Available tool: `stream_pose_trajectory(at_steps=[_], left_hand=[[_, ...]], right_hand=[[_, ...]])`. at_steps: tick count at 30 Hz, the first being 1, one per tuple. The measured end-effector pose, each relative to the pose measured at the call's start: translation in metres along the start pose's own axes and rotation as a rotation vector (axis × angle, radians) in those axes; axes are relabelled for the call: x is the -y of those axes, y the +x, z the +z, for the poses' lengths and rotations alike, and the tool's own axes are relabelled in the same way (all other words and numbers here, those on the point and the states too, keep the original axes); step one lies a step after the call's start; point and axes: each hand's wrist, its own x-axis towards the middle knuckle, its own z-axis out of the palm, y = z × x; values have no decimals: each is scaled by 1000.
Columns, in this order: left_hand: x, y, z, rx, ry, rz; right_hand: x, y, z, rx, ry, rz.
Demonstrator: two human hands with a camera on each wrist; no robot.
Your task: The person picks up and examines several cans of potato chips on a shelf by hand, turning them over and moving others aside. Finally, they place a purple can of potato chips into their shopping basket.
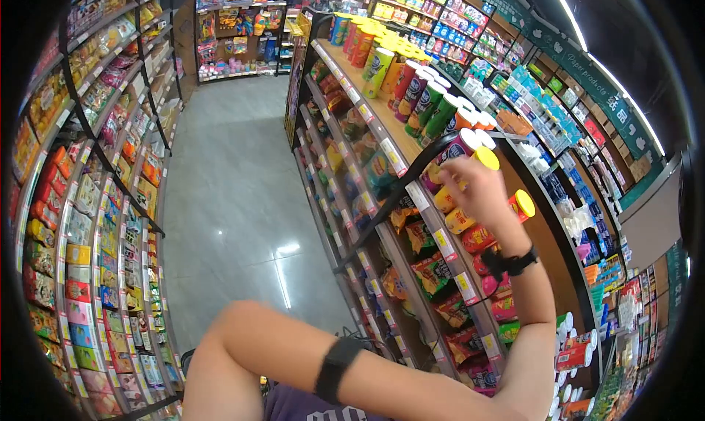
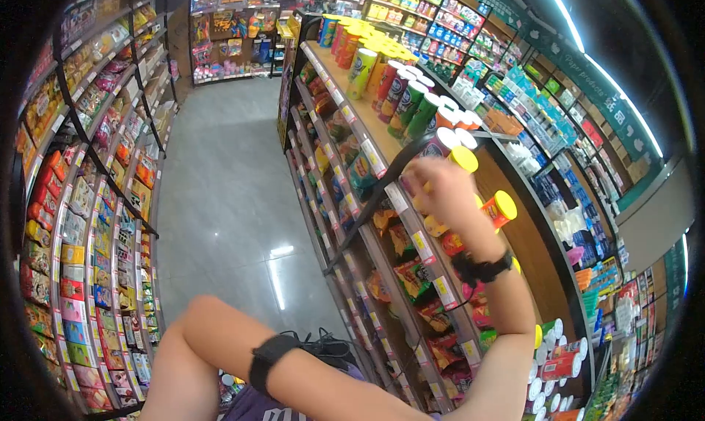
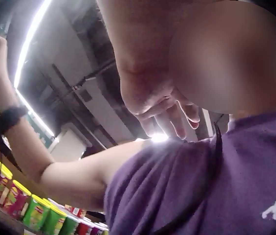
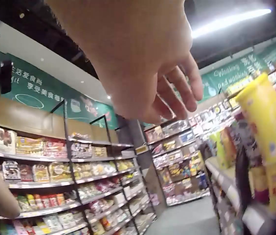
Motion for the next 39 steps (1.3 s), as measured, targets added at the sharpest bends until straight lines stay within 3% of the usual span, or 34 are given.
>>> stream_pose_trajectory(at_steps=[2, 4, 6, 8, 9, 12, 14, 18, 19, 24, 27, 33, 39], left_hand=[[-14, -22, -13, -119, 44, 46], [-27, -47, -29, -219, 353, 0], [-32, -78, -33, -260, 402, -85], [-43, -112, -40, -280, 502, -232], [-50, -129, -42, -265, 550, -285], [-60, -177, -28, -415, 661, -365], [-68, -190, -26, -483, 665, -434], [-100, -264, 4, -849, 649, -590], [-104, -279, 12, -849, 646, -592], [-117, -335, 49, -1361, 555, -549], [-117, -355, 72, -1515, 584, -519], [-114, -367, 93, -1645, 619, -485], [-107, -364, 94, -1645, 631, -491]], right_hand=[[-22, 10, -26, -2, -282, 225], [-56, 10, -36, -39, -342, 190], [-96, 7, -40, 75, -344, 278], [-118, 2, -37, 258, -85, 552], [-119, 1, -34, 258, -56, 574], [-147, -19, -21, 145, -188, 429], [-127, -18, -30, 137, -177, 457], [-111, -23, -50, 103, -163, 472], [-106, -24, -55, 104, -162, 475], [-99, -24, -63, 120, -186, 550], [-98, -28, -60, 174, -202, 574], [-97, -25, -63, 274, -189, 577], [-96, -24, -69, 349, -254, 591]])
